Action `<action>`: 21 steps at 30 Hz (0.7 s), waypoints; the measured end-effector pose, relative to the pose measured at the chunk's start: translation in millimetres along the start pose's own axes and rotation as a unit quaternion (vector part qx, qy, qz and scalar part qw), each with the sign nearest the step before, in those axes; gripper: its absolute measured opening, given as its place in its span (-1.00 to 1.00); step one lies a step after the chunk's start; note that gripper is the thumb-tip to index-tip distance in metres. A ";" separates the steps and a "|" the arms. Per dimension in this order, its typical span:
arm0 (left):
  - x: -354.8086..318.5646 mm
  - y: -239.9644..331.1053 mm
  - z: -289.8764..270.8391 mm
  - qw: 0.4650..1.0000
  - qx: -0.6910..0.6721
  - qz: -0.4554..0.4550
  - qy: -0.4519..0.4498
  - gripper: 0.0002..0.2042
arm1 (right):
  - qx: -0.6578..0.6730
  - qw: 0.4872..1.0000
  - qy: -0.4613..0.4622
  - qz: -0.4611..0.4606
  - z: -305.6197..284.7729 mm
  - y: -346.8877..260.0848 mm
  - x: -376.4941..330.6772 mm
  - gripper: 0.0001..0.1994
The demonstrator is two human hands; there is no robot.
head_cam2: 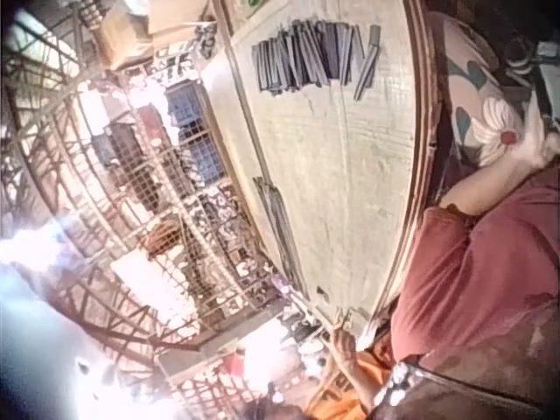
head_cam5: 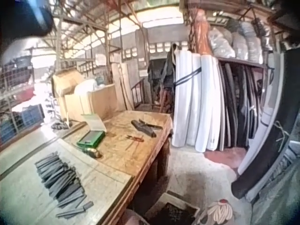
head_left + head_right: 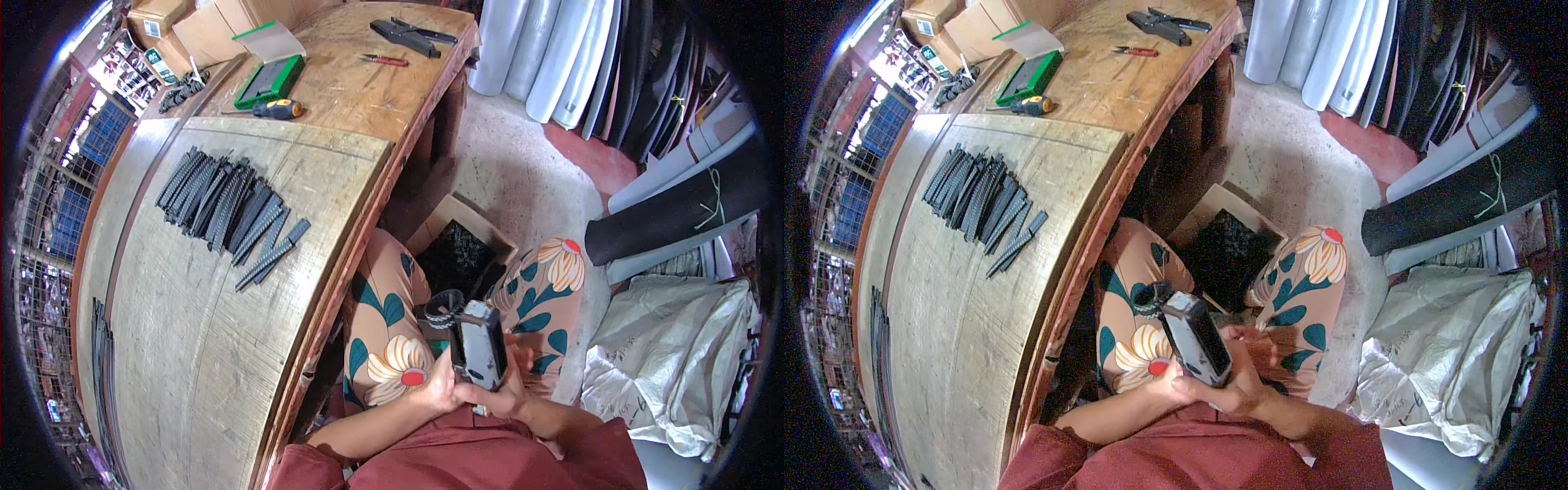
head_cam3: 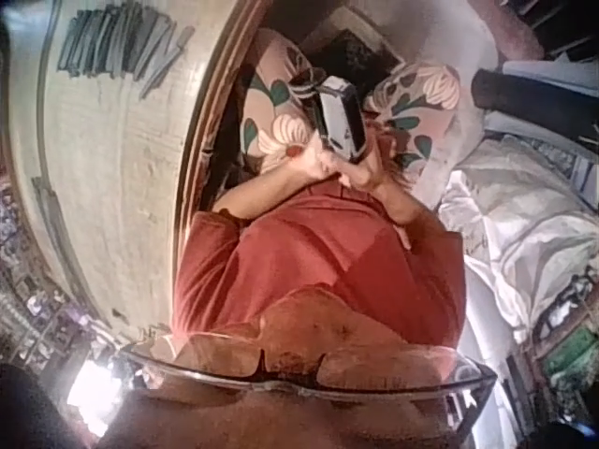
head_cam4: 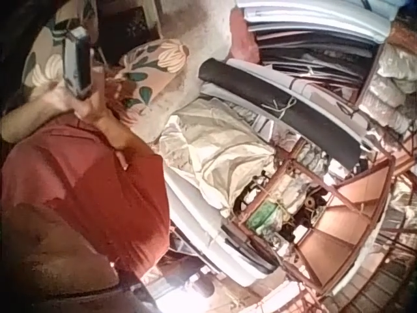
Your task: Manually assembling or inspecting black leather components for a bag or accessory.
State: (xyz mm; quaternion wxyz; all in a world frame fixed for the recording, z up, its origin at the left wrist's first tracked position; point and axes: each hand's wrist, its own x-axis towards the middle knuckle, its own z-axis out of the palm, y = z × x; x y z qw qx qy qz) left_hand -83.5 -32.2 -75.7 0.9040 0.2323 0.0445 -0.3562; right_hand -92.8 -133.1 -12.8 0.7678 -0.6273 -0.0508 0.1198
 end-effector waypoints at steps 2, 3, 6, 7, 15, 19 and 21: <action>-10.4 15.0 29.1 0.994 -0.108 -0.018 0.010 -0.52 | 0.111 0.993 0.006 0.030 4.0 -10.7 -1.3 -0.60; -14.6 14.5 35.2 0.973 -0.225 -0.011 -0.057 -0.52 | 0.111 0.993 0.004 0.029 2.3 -5.9 -0.2 -0.60; -8.4 14.9 27.8 0.997 -0.047 -0.012 0.056 -0.46 | 0.173 0.977 0.014 0.121 2.2 -2.7 5.1 -0.76; -5.9 20.6 27.5 0.999 -0.017 0.014 0.031 -0.43 | 0.175 0.977 0.016 0.122 4.2 -4.5 10.8 -0.76; 24.7 84.5 20.9 0.954 0.131 0.251 0.094 -0.45 | 0.074 0.994 0.036 0.069 -15.6 7.9 33.4 -0.89; 33.7 108.0 19.6 0.948 0.208 0.219 0.102 -0.55 | 0.026 0.993 0.038 0.105 -21.4 11.2 35.0 -0.86; 36.4 110.6 18.9 0.935 0.278 0.183 0.124 -0.60 | 0.029 0.992 0.027 0.123 -23.4 10.9 36.0 -0.81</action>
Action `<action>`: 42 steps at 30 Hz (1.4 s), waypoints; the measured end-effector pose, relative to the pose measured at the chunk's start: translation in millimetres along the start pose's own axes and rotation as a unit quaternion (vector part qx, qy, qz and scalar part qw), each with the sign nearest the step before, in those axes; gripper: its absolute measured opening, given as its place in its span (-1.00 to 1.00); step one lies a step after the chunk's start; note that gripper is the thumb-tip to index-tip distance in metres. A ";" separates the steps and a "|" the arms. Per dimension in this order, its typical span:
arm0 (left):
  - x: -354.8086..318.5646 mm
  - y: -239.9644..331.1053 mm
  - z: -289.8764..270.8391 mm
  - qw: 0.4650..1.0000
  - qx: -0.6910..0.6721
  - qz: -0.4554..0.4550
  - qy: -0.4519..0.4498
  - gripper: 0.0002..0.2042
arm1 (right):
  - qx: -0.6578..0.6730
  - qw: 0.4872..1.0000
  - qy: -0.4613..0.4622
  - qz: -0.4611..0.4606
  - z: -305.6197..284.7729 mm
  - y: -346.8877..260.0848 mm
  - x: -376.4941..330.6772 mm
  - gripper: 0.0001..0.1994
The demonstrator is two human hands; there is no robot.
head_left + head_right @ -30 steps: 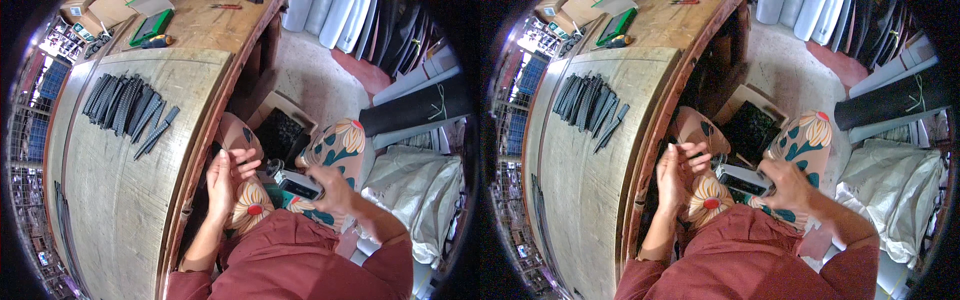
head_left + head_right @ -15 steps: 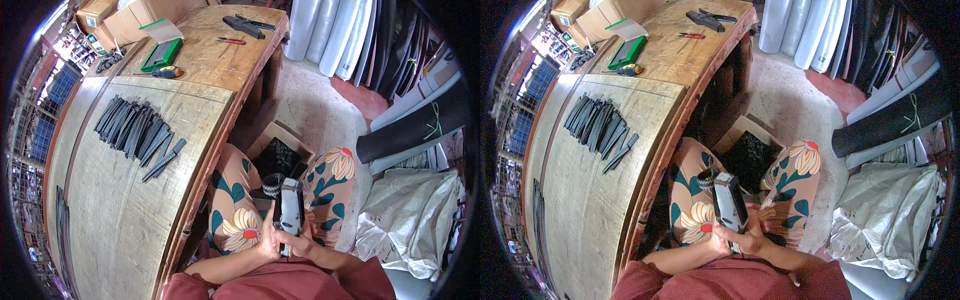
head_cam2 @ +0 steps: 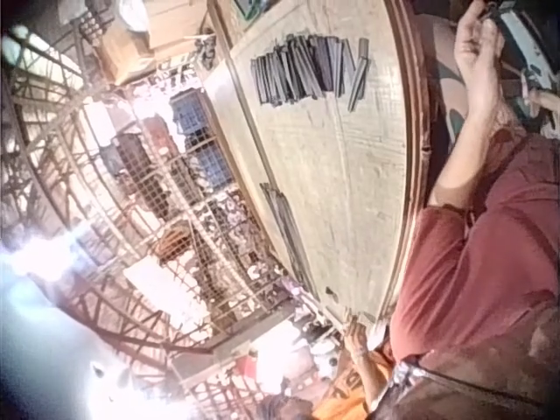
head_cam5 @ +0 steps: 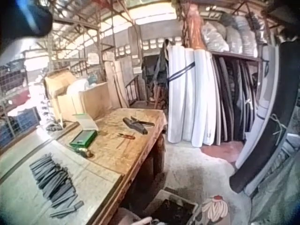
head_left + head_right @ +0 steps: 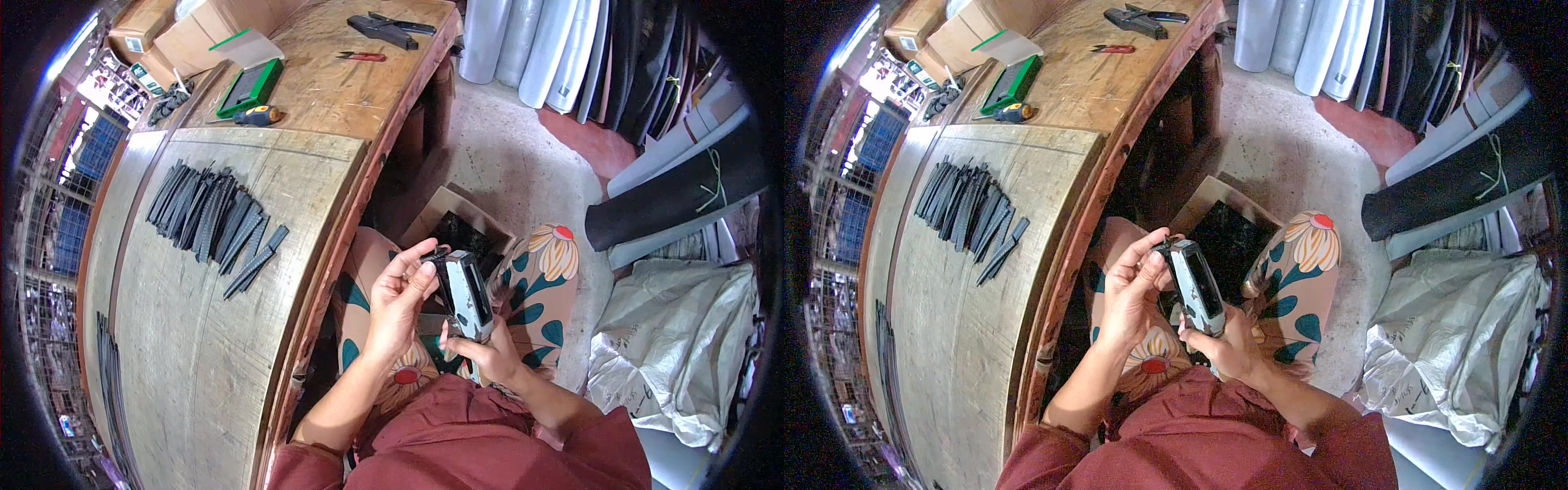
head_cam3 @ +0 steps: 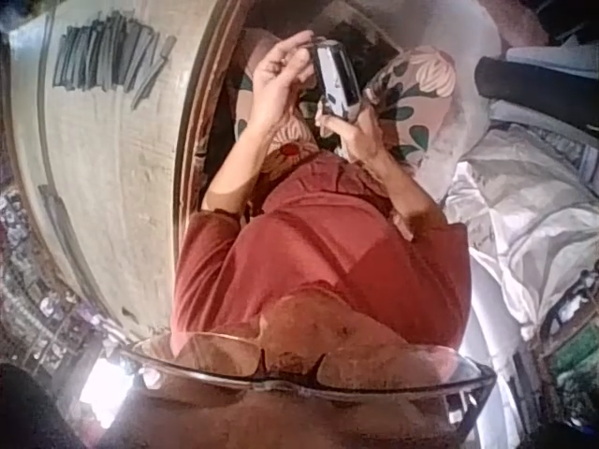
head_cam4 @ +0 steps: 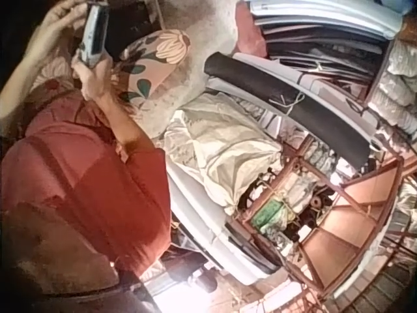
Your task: Manually assembling or inspecting black leather components for a bag or accessory.
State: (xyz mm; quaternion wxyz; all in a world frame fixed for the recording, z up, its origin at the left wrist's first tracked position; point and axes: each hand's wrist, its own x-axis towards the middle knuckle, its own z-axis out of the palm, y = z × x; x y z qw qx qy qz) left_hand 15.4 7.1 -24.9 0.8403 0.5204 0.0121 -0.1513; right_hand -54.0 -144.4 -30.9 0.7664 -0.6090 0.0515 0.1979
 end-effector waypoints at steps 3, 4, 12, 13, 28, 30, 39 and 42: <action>5.8 0.8 2.9 0.994 -0.105 -0.013 -0.008 -0.65 | 0.018 1.000 -0.021 -0.015 -5.9 1.6 1.6 -0.70; 7.0 1.3 3.5 0.994 -0.104 -0.016 -0.008 -0.65 | 0.021 1.000 -0.019 -0.014 -8.1 2.3 1.0 -0.70; 19.0 6.3 4.3 0.995 -0.071 -0.042 -0.048 -0.63 | 0.049 0.998 -0.027 -0.015 -22.5 7.9 -4.6 -0.68; 20.9 6.4 4.4 0.995 -0.070 -0.043 -0.049 -0.63 | 0.050 0.998 -0.026 -0.016 -24.4 8.4 -5.4 -0.68; 35.3 15.5 4.8 0.925 0.338 0.173 -0.017 -0.55 | 0.153 0.987 0.049 0.000 -40.6 42.0 -8.1 -0.62; 12.7 62.2 20.0 0.822 0.503 0.266 0.018 -0.57 | 0.154 0.985 0.068 -0.031 -43.7 30.5 -10.4 -0.61; -75.6 147.0 -59.8 0.559 0.718 0.209 0.358 -0.78 | 0.119 0.992 0.037 -0.025 -36.6 22.7 3.6 -0.66; -78.0 144.2 -66.1 0.601 0.682 0.161 0.384 -0.80 | 0.099 0.994 0.038 -0.012 -28.2 18.9 6.8 -0.68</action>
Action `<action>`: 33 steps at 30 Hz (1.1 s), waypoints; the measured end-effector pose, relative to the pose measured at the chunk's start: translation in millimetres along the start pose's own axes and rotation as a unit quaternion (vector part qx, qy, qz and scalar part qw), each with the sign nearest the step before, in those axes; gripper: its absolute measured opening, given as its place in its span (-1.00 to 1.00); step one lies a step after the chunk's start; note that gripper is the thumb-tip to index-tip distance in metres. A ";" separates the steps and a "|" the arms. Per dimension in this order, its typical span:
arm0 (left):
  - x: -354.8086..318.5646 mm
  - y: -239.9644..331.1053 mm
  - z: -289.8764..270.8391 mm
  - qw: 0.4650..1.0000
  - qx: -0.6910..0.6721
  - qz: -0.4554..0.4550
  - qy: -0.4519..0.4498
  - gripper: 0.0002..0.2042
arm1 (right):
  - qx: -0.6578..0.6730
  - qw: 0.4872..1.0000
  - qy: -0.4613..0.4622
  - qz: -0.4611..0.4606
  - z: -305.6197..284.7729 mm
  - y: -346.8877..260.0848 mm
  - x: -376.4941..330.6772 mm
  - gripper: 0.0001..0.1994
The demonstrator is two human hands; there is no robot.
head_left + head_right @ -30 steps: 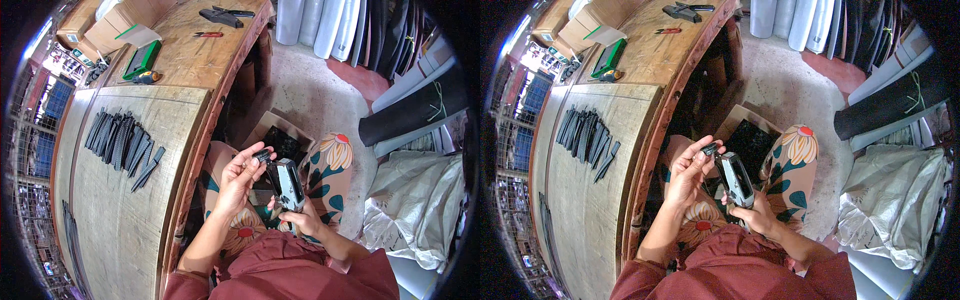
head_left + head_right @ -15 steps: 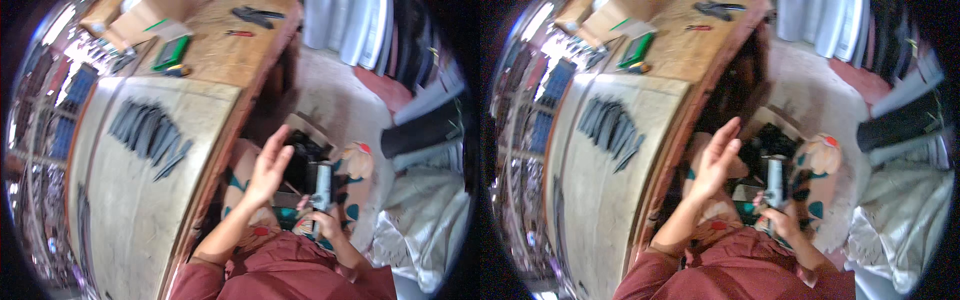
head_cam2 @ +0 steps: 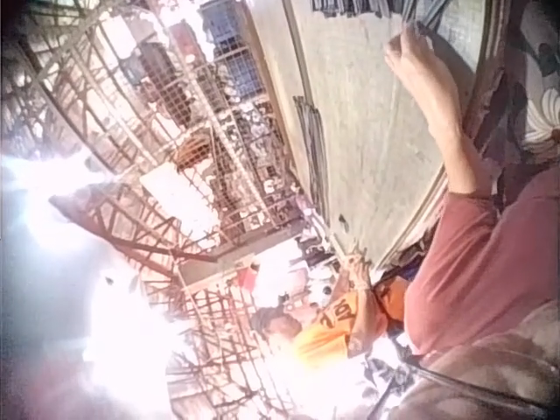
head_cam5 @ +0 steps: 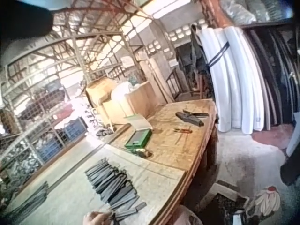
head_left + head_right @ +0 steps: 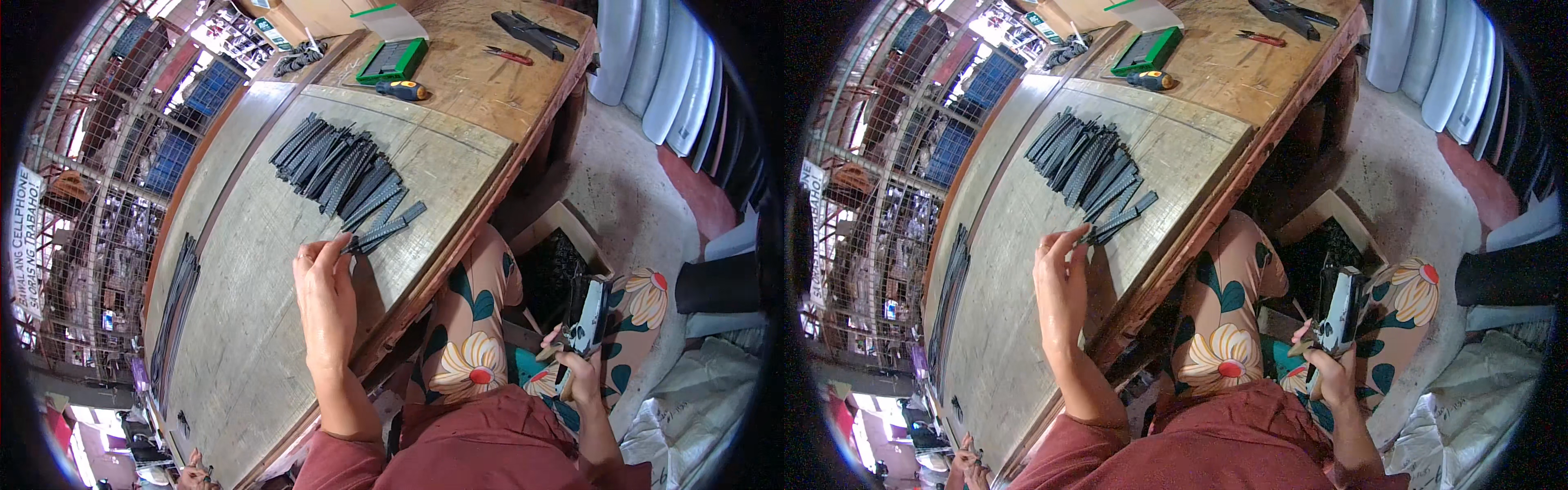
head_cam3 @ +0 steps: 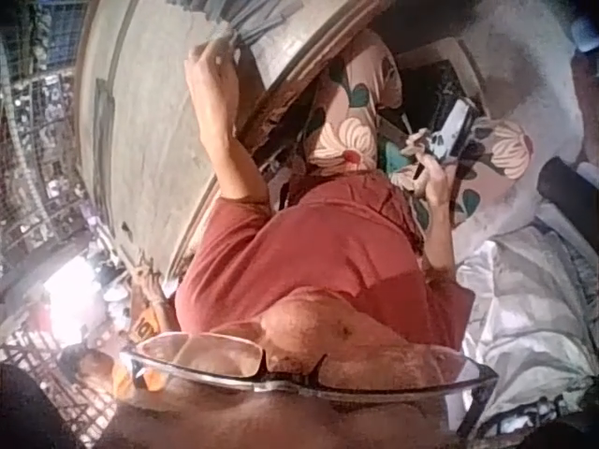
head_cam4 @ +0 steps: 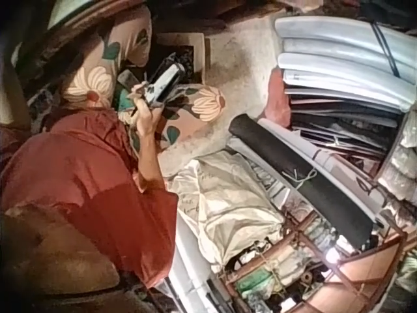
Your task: Manually assembling or inspecting black leather components for a bag or accessory.
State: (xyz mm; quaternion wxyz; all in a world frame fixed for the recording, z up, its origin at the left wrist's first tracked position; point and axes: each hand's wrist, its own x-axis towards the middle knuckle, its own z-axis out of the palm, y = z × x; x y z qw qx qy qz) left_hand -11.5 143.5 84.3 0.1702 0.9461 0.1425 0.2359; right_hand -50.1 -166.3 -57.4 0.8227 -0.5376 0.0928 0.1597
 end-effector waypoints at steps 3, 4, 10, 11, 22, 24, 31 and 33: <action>1.1 -2.5 4.9 1.000 -0.011 -0.011 0.002 -0.81 | 0.005 1.000 -0.016 0.001 7.7 -1.6 0.7 -0.66; 3.2 -3.1 6.2 1.000 -0.007 0.003 0.017 -0.82 | 0.004 1.000 -0.026 -0.002 8.6 -2.2 0.9 -0.65; 4.1 -4.1 3.4 0.999 -0.015 -0.029 0.014 -0.86 | -0.051 0.998 -0.035 0.011 5.3 1.3 -0.2 -0.58; 4.3 -2.1 1.6 0.998 -0.034 -0.049 0.012 -0.88 | -0.048 0.998 -0.042 0.007 4.2 1.5 -0.7 -0.59; -49.7 60.7 39.4 0.776 -0.511 -0.113 -0.351 -0.89 | -0.037 0.990 -0.017 -0.134 17.5 -30.3 22.6 -0.78; -73.7 58.0 62.6 0.685 -0.551 -0.171 -0.445 -0.82 | 0.002 0.988 -0.004 -0.157 27.7 -41.3 26.3 -0.79; -103.6 59.5 95.6 0.616 -0.560 -0.220 -0.509 -0.83 | -0.045 0.983 0.074 -0.159 19.3 -47.6 28.7 -0.80; -102.6 60.9 96.7 0.632 -0.534 -0.208 -0.522 -0.85 | -0.055 0.982 0.083 -0.157 18.6 -46.4 28.7 -0.83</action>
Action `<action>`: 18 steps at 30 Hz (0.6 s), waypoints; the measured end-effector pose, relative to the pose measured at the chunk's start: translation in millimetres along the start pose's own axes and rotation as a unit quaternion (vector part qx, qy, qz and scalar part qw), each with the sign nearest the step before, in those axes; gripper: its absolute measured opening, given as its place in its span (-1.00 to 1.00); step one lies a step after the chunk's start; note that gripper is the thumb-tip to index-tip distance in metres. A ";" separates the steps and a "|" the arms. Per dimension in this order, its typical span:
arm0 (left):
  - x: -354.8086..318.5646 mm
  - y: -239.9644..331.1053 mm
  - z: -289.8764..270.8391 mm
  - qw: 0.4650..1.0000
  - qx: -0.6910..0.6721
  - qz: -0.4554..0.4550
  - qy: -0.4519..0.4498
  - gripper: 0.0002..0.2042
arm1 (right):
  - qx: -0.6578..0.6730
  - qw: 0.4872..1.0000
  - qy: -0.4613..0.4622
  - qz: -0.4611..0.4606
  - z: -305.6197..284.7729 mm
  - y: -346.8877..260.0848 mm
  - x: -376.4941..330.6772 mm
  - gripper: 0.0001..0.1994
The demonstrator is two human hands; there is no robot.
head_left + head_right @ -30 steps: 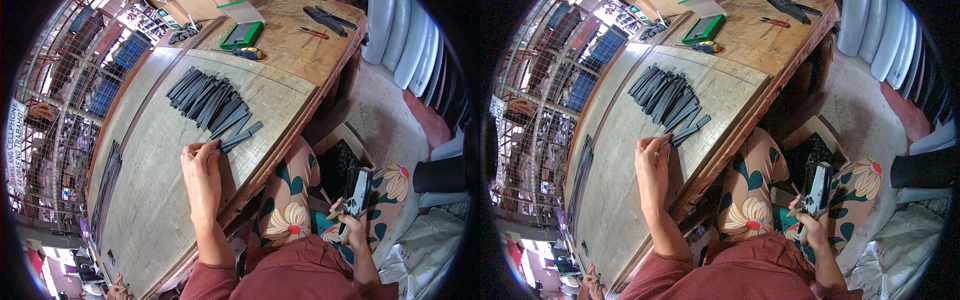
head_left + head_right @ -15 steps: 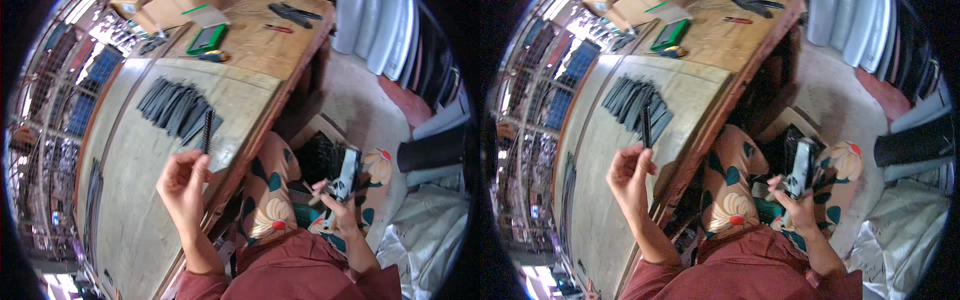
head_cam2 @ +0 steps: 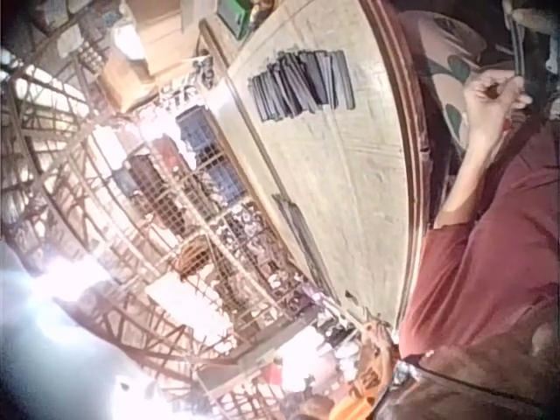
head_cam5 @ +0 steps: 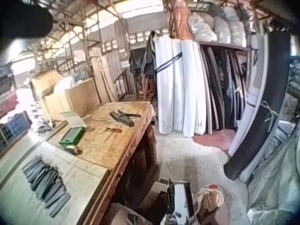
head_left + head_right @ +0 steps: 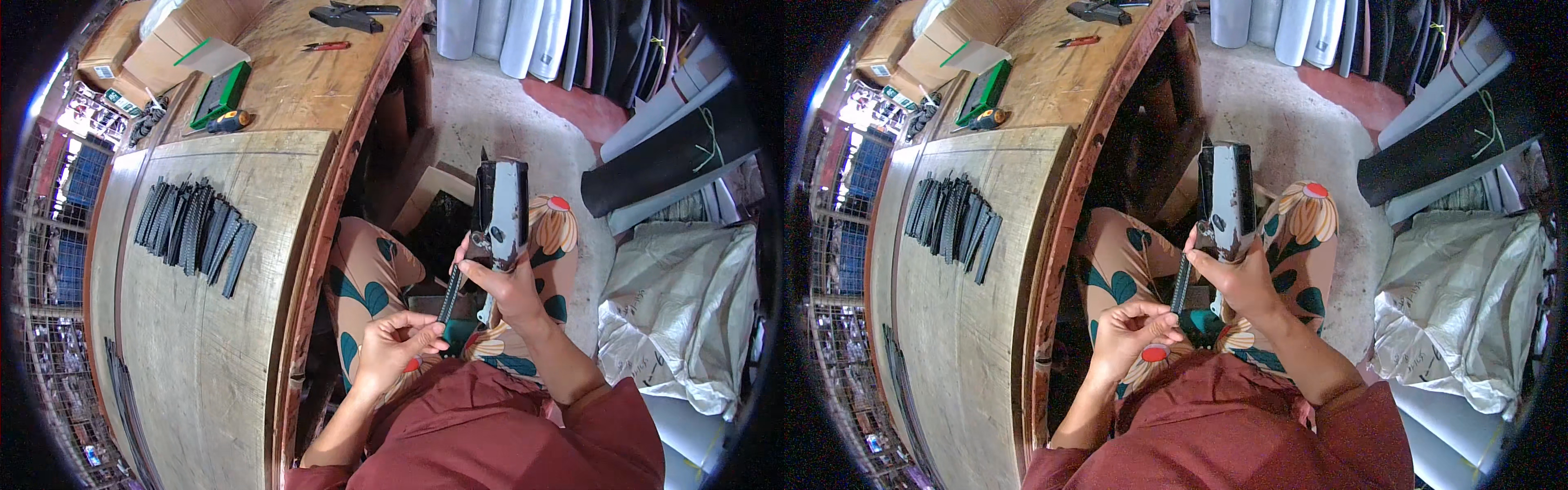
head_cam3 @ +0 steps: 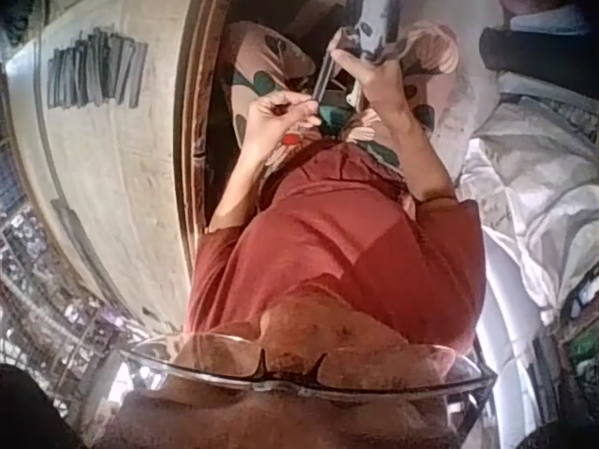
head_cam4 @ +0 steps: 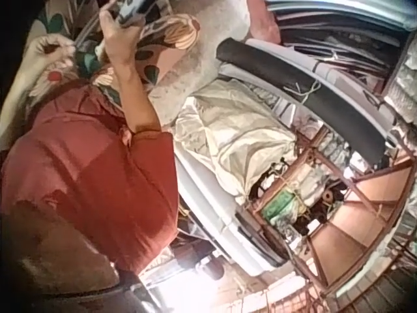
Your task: Manually assembling or inspecting black leather components for a bag or accessory.
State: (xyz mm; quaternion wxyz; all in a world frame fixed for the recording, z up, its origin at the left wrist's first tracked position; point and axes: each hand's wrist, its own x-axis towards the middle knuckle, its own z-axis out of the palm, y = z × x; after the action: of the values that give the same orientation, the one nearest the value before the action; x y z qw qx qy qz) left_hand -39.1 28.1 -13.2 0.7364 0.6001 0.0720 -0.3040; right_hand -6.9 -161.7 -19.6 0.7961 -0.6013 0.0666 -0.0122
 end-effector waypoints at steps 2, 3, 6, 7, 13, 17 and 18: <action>-0.6 -1.1 -2.2 1.000 0.007 -0.008 -0.011 -0.85 | -0.018 1.000 0.009 -0.012 3.5 -1.6 0.4 -0.83; -1.3 -1.5 -2.8 1.000 0.015 -0.012 -0.022 -0.86 | -0.036 0.999 0.017 -0.027 4.9 -2.3 0.9 -0.84; -4.7 0.5 -1.5 0.997 0.067 0.038 -0.021 -0.87 | -0.051 0.998 0.019 -0.028 6.8 -0.9 3.9 -0.86; -3.6 0.9 -0.6 0.997 0.066 0.038 -0.022 -0.87 | -0.067 0.997 0.020 -0.025 6.7 -0.7 4.5 -0.86; 1.0 20.1 9.1 0.846 0.345 0.405 -0.027 -0.87 | -0.035 0.996 -0.015 0.086 1.5 3.5 4.0 -0.77; 6.2 28.0 8.6 0.855 0.324 0.400 -0.068 -0.85 | 0.065 0.974 -0.071 0.206 -3.7 7.9 -4.1 -0.70; 6.5 32.3 14.1 0.866 0.295 0.402 -0.027 -0.86 | 0.017 0.984 -0.062 0.164 -3.9 11.7 -6.3 -0.71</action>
State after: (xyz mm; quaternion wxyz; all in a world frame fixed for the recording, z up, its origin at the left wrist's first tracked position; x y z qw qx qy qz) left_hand -20.2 15.7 14.7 0.5854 0.7575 -0.2889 -0.0046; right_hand -14.3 -161.6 -31.3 0.8004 -0.5679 0.1148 0.1542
